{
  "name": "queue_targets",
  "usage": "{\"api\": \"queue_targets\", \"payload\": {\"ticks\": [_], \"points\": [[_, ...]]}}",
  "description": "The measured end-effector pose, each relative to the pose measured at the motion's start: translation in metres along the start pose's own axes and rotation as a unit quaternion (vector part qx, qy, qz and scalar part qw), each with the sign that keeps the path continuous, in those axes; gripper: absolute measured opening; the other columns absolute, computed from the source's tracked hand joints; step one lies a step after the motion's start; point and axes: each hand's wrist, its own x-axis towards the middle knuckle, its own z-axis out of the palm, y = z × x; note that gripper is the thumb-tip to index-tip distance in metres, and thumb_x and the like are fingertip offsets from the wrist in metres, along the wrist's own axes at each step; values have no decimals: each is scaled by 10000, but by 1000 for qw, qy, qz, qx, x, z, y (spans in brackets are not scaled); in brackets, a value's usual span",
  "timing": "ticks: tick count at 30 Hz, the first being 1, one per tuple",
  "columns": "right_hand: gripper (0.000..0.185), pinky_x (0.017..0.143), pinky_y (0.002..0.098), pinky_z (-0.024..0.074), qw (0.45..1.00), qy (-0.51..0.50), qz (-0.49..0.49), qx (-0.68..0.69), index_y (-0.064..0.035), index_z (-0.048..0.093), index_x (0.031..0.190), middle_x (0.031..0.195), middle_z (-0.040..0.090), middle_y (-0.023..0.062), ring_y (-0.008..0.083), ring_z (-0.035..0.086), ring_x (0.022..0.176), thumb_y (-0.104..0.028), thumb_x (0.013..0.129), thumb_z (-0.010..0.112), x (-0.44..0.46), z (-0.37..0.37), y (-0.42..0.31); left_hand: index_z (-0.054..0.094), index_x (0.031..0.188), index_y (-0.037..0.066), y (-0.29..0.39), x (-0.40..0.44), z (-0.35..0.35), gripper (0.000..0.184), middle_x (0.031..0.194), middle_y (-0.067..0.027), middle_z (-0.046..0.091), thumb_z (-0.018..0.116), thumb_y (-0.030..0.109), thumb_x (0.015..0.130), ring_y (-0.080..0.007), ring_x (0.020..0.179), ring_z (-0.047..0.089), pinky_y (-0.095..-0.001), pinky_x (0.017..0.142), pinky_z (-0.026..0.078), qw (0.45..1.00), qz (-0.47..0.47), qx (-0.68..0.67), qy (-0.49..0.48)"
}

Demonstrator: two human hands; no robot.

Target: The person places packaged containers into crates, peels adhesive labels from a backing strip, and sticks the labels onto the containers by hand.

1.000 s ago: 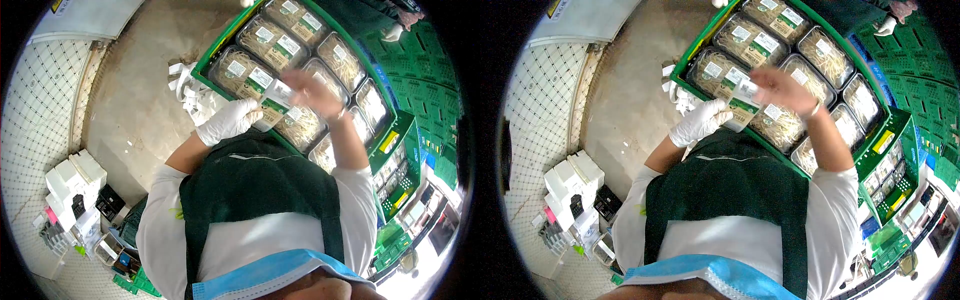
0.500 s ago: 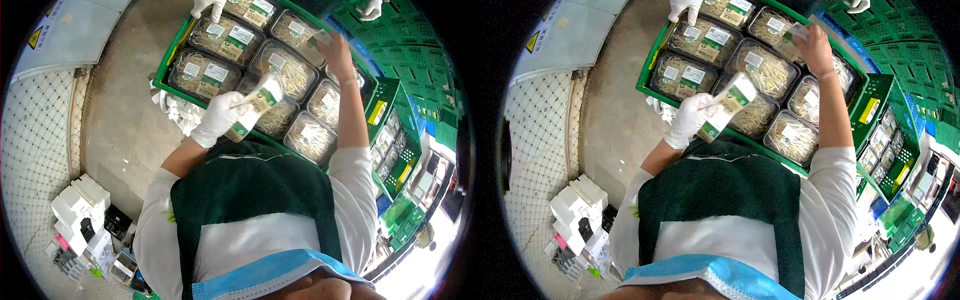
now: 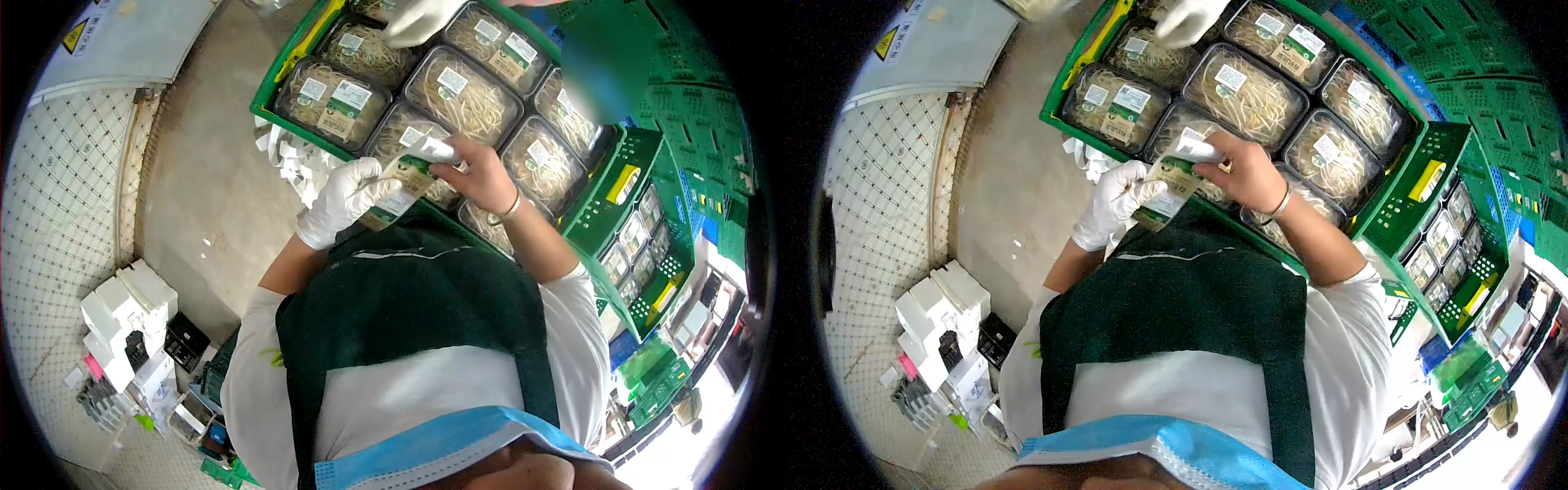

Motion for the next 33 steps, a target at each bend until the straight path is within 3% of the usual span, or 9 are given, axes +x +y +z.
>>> {"api": "queue_targets", "payload": {"ticks": [1,3,7,10,21,24,26,29,33], "points": [[321,668,284,441,1000,11,3,-9,-3,537,1016,839,579,155,194,571,730,-142,744,637,-5,12,2,478,1113,17,5,-3,-3,330,971,-34,558,571,83,803,-112,879,512,-226,791,406,989,6,141,-43],[233,586,307,468,999,36,-2,-1,-19,560,957,715,579,158,302,578,626,-87,740,610,-17,30,-12,565,946,14,13,3,28,163,904,-48,574,569,100,808,-110,805,514,-231,739,410,978,113,-157,72],[92,593,296,483,986,156,2,-56,-51,614,802,719,610,112,223,592,604,-79,715,622,-30,41,-27,573,857,1,33,-12,21,194,779,-32,602,617,175,784,-81,705,556,-209,618,444,985,-44,165,29],[92,575,323,474,925,284,-14,-251,-46,585,715,734,603,93,227,574,668,-106,683,647,-9,-3,-1,581,810,6,-7,-17,17,193,711,-9,592,624,192,780,-53,604,533,-182,540,432,1000,1,-27,6],[643,750,446,399,746,363,69,-554,-85,332,1254,1255,339,188,343,491,913,-421,755,561,11,3,76,547,1000,-16,-28,-55,-14,217,891,-26,590,567,80,807,-58,790,532,-190,695,437,992,-2,-128,21],[574,764,336,446,988,143,23,-48,-10,441,1144,990,551,165,238,543,893,-371,740,631,-13,37,18,517,1052,-20,-32,-55,-10,258,983,-46,565,555,69,813,-79,879,521,-211,764,427,991,46,-127,8],[379,724,288,420,1000,10,28,9,9,525,1039,982,553,94,159,526,824,-209,753,644,-25,63,-19,493,1073,-28,-26,-56,-20,277,1058,-75,534,551,41,810,-109,979,503,-233,843,406,999,-16,-17,-47],[256,638,322,456,998,28,-15,-56,-24,567,889,757,562,154,288,563,678,-178,708,663,-30,80,-28,516,1047,-14,-1,-52,-8,245,991,-60,551,551,39,810,-79,874,509,-213,772,420,985,152,-74,-34],[157,580,322,457,985,152,-4,-79,-29,596,808,713,581,136,281,560,641,-121,696,654,-37,96,-47,534,1010,-11,-8,-50,-2,249,845,-27,581,593,93,791,-79,723,522,-210,654,429,997,70,27,13]]}}
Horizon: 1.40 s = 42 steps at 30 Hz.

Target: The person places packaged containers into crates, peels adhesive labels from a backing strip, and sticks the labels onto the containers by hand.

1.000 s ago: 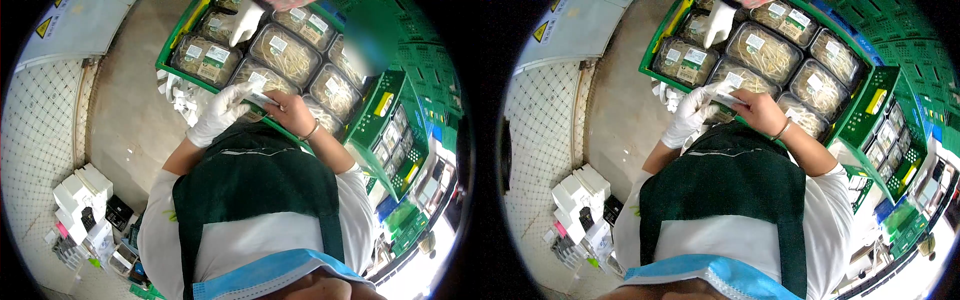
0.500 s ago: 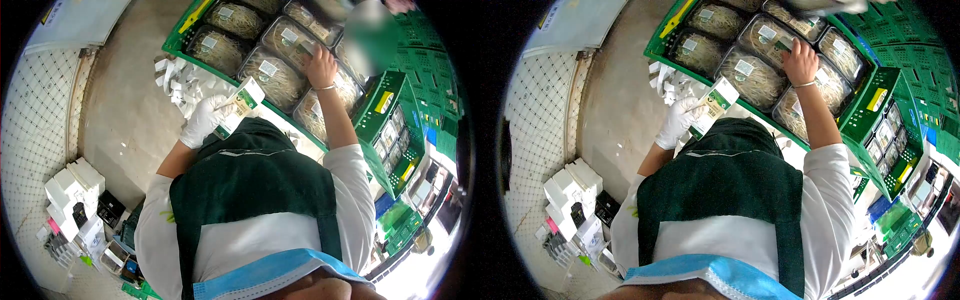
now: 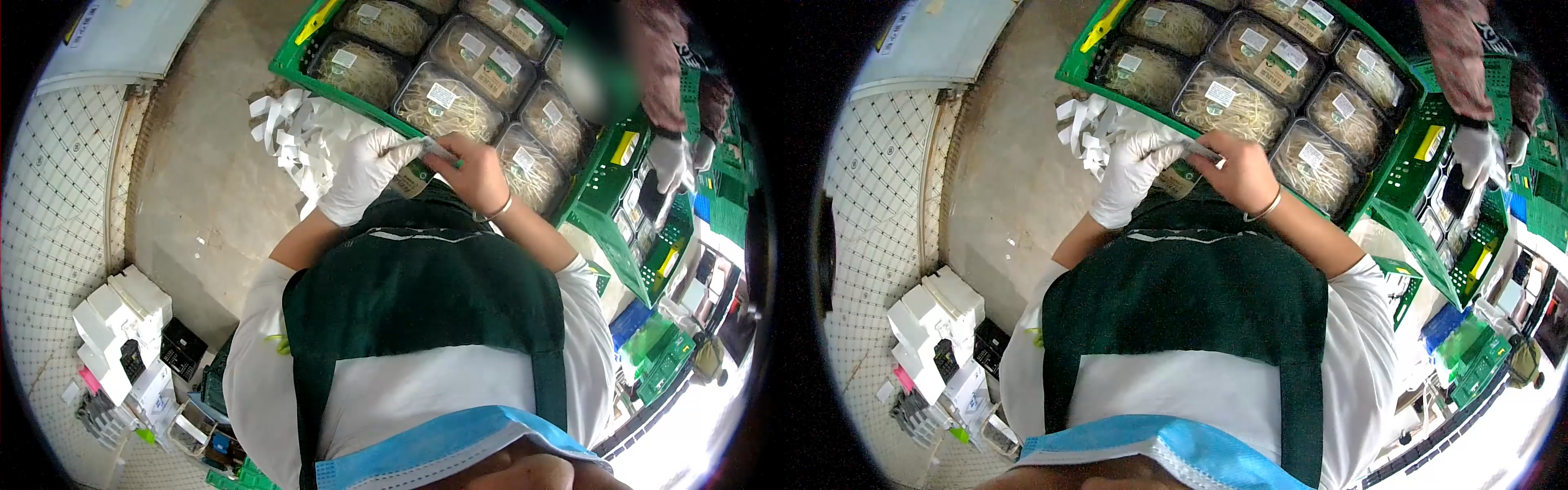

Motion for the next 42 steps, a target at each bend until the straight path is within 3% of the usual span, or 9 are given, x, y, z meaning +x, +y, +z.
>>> {"api": "queue_targets", "payload": {"ticks": [3,5,16,19,22,26,32,37,42], "points": [[88,587,288,479,973,143,-93,-156,-63,635,739,741,627,91,201,589,652,-88,664,674,27,-31,27,576,893,-8,5,-7,0,191,749,-22,578,611,144,782,-76,661,523,-212,594,425,999,-21,-23,37],[150,620,333,472,975,166,90,-116,-39,609,781,744,623,115,207,584,680,-178,729,626,48,-68,25,581,855,-6,-12,-14,-20,178,723,-19,593,606,157,786,-70,664,547,-202,607,442,999,-44,7,-18],[516,770,374,402,842,152,-8,-518,-19,471,1074,997,552,106,258,522,893,-384,734,606,9,-5,70,558,979,-6,-38,-31,-43,213,868,-35,606,592,68,781,-64,729,558,-196,633,459,966,-122,-226,-34],[447,717,337,450,990,-46,79,103,13,492,1052,905,594,130,256,576,817,-318,777,611,-8,-7,33,502,1016,-7,-36,-23,-22,241,951,-30,543,575,24,788,-83,897,501,-219,789,423,978,-63,-190,-51],[243,627,311,462,999,-19,40,-9,-5,563,935,795,594,148,247,591,705,-158,754,619,-22,3,9,534,1013,-2,-34,-15,-24,223,922,-34,569,571,43,798,-82,871,519,-220,764,427,988,-53,-14,-143],[113,595,317,460,992,14,110,67,-27,590,826,749,600,127,261,588,671,-80,729,612,-42,9,-12,567,1005,-2,-9,-14,14,222,891,-34,599,583,82,800,-73,804,528,-210,708,423,978,24,-187,-89],[144,613,348,460,964,217,22,-152,-43,578,808,728,588,120,279,568,670,-104,692,638,-59,-86,48,574,963,-8,-7,-18,46,231,756,-20,607,608,141,789,-55,674,525,-205,591,425,994,18,17,-103],[219,750,369,417,919,18,57,-391,-58,518,903,886,551,105,273,516,876,-190,745,593,-99,-131,126,572,921,-17,-27,-19,55,148,785,-35,595,559,84,813,-55,674,538,-186,579,447,987,-85,-130,-42],[470,744,352,389,861,57,67,-501,-102,452,1115,994,518,75,236,481,915,-306,716,595,-114,-98,153,547,1008,-30,-22,-16,84,208,896,-53,595,542,54,818,-69,785,547,-188,669,453,994,-25,-61,-85]]}}
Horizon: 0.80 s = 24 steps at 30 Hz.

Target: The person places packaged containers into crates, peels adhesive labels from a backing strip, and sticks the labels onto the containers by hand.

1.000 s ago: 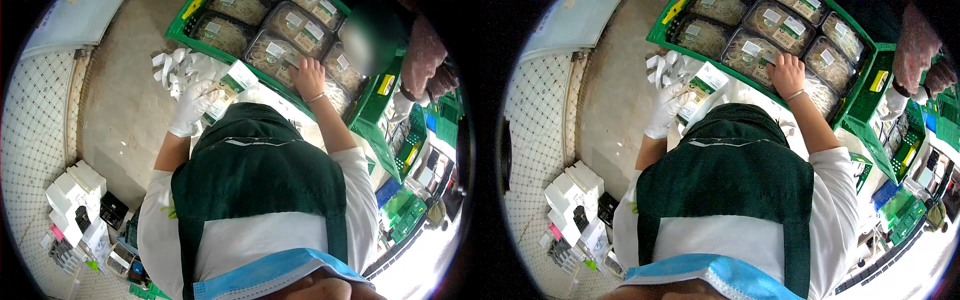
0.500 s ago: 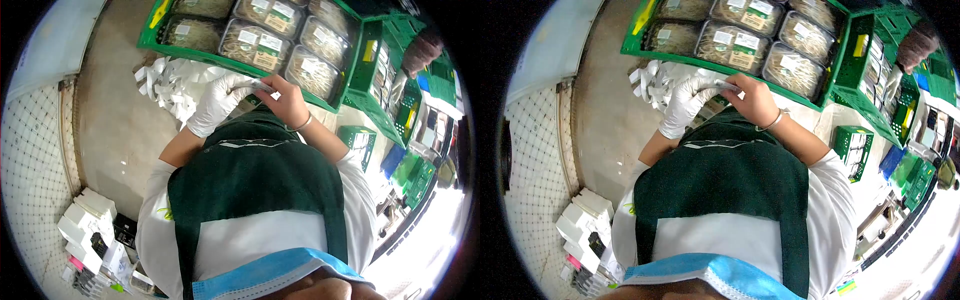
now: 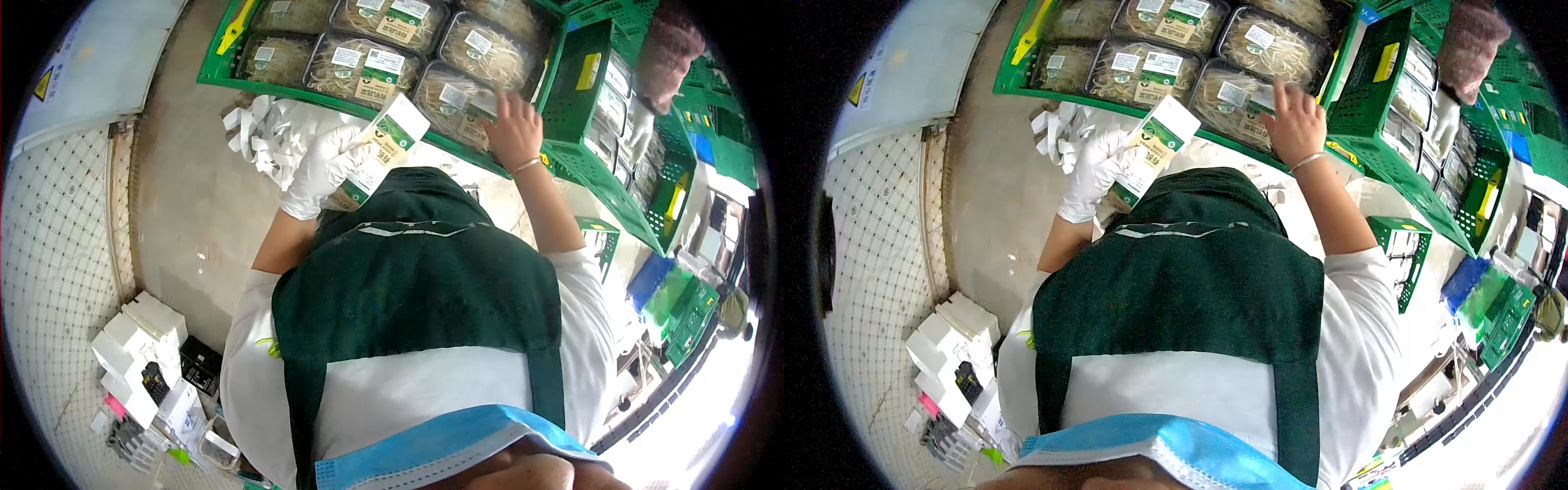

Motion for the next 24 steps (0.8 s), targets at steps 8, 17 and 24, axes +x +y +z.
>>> {"api": "queue_targets", "payload": {"ticks": [8,17,24], "points": [[495,948,497,223,990,-32,-130,51,-199,457,1193,1384,207,14,247,173,1264,-501,804,410,2,3,-14,567,976,-12,3,-2,29,207,834,-27,589,579,88,795,-64,703,550,-184,608,439,994,-55,-88,20],[312,663,315,446,801,-64,-88,589,-33,570,946,859,572,125,265,552,717,-183,694,677,-10,-57,-21,543,1034,-4,-9,0,50,246,938,-43,591,568,93,809,-96,845,548,-219,747,437,998,-66,12,-7],[196,603,294,459,821,-14,24,570,-15,597,868,756,601,133,228,592,669,-115,708,649,-16,-58,-29,587,915,0,24,34,95,178,838,-39,594,611,109,777,-99,789,531,-221,713,413,988,47,116,92]]}}
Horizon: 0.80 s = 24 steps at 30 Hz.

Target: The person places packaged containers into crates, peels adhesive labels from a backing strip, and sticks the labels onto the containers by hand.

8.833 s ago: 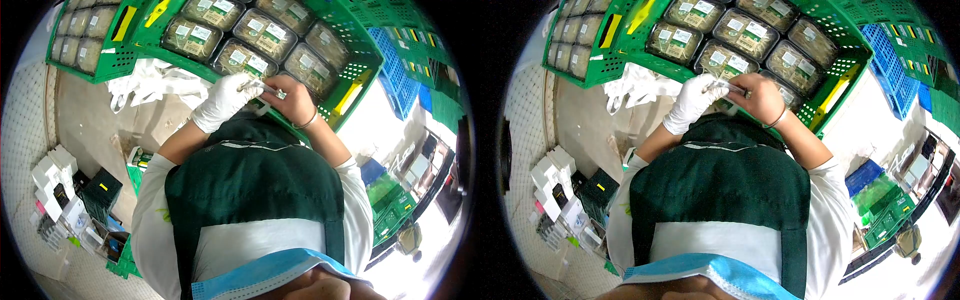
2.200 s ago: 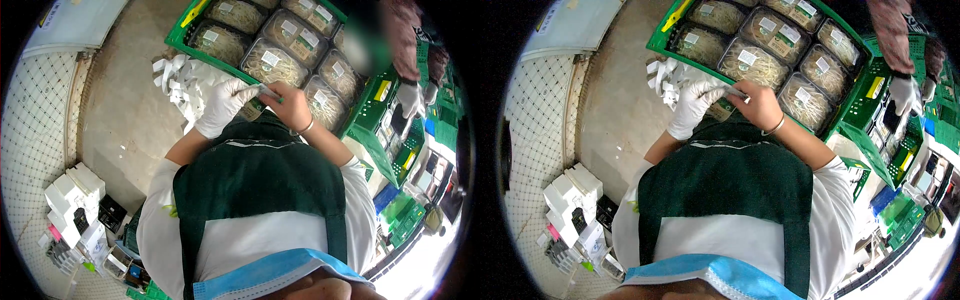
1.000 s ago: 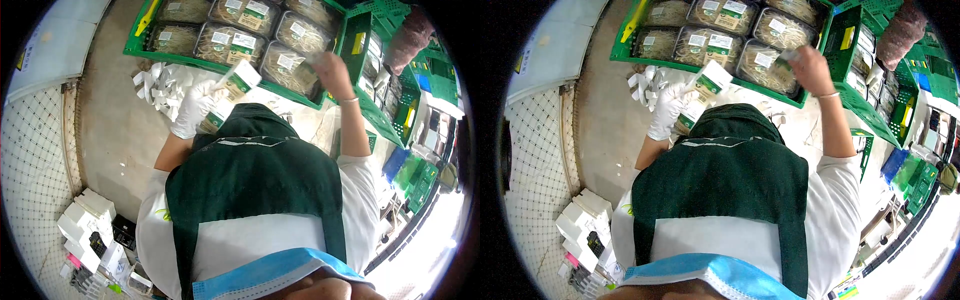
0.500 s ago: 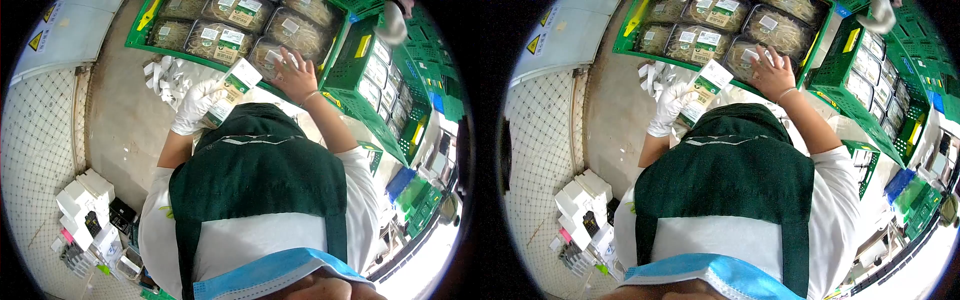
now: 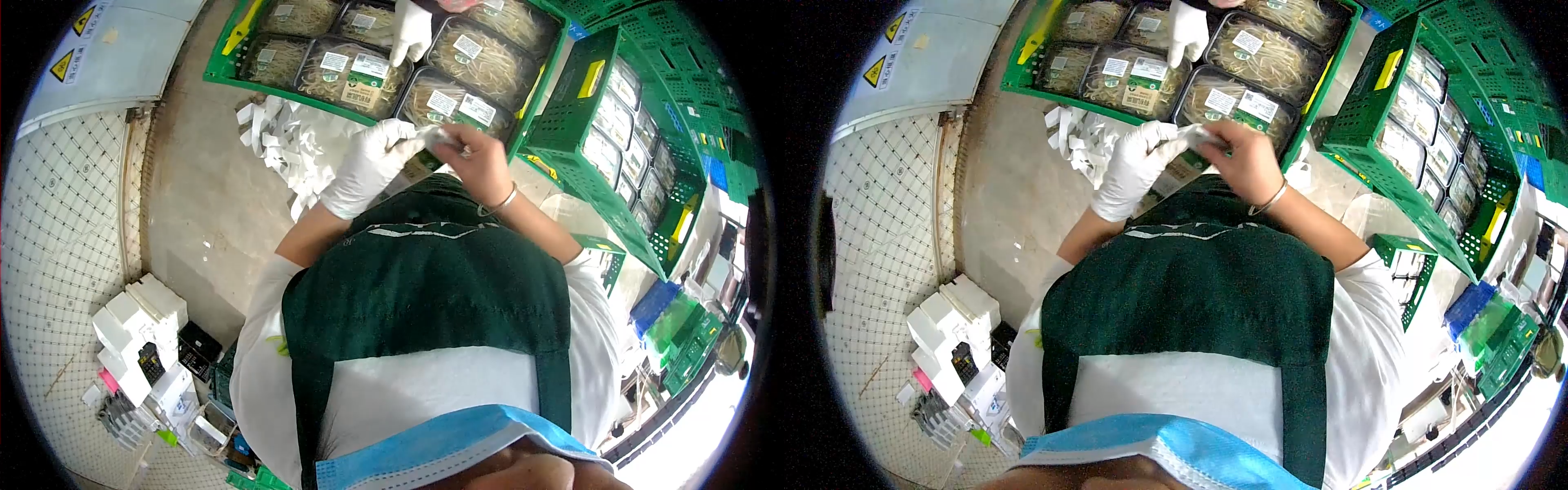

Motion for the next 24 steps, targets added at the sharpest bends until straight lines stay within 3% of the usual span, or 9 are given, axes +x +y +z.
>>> {"api": "queue_targets", "payload": {"ticks": [4,7,12,16,17,18,19,22,24], "points": [[109,610,289,483,977,111,-13,-183,-43,635,808,736,625,110,196,609,671,-84,709,613,44,-57,12,513,724,4,-12,3,0,270,631,-30,531,661,229,747,-60,587,424,-227,526,382,996,32,87,-2],[252,660,375,456,914,149,-155,-343,-44,545,896,810,591,137,314,550,751,-165,697,641,100,-104,52,561,808,4,-25,-5,-16,189,734,-32,587,623,180,778,-65,668,514,-203,593,424,993,-96,-59,-31],[492,831,410,367,800,28,-15,-599,-81,410,1157,1099,486,112,281,451,1020,-355,770,544,112,-64,104,578,955,-1,-28,-11,-41,176,827,-37,615,574,85,802,-60,715,558,-184,624,448,983,-122,-139,8],[630,874,434,354,829,155,-30,-537,-75,306,1267,1176,448,150,288,427,1073,-433,792,516,86,-58,75,544,1032,-5,-22,-6,-31,230,897,-26,594,550,81,819,-70,796,533,-202,690,430,979,-68,-189,-25],[626,868,427,376,926,-6,80,-370,-53,356,1229,1141,477,173,278,467,1036,-449,780,541,78,-59,62,538,1024,1,-22,-4,-25,236,923,-27,579,568,98,811,-65,816,514,-198,695,413,982,-54,-183,-13],[597,826,378,420,997,-68,10,-45,-19,420,1167,1052,526,181,260,520,956,-425,763,586,65,-53,48,538,1024,1,-24,-3,-24,236,923,-27,579,568,98,811,-65,816,514,-198,695,413,981,-54,-184,-20],[514,769,324,444,983,-157,8,94,10,494,1072,973,564,148,240,548,878,-370,751,625,56,-45,37,544,996,4,-27,0,-25,224,906,-25,578,583,112,803,-63,802,509,-198,685,410,986,-48,-150,-49],[244,569,346,435,988,-119,-89,-41,-33,540,883,726,550,183,300,564,662,-194,722,631,43,-33,13,550,966,10,-6,15,-34,199,873,-19,575,590,102,794,-60,780,503,-202,684,405,985,-86,-2,-147],[228,563,361,450,984,-164,-53,-46,-36,552,887,727,577,170,316,575,641,-179,725,625,39,-30,1,555,993,2,10,20,-10,205,858,-19,580,570,79,804,-63,781,508,-204,705,407,995,-33,-85,-31]]}}
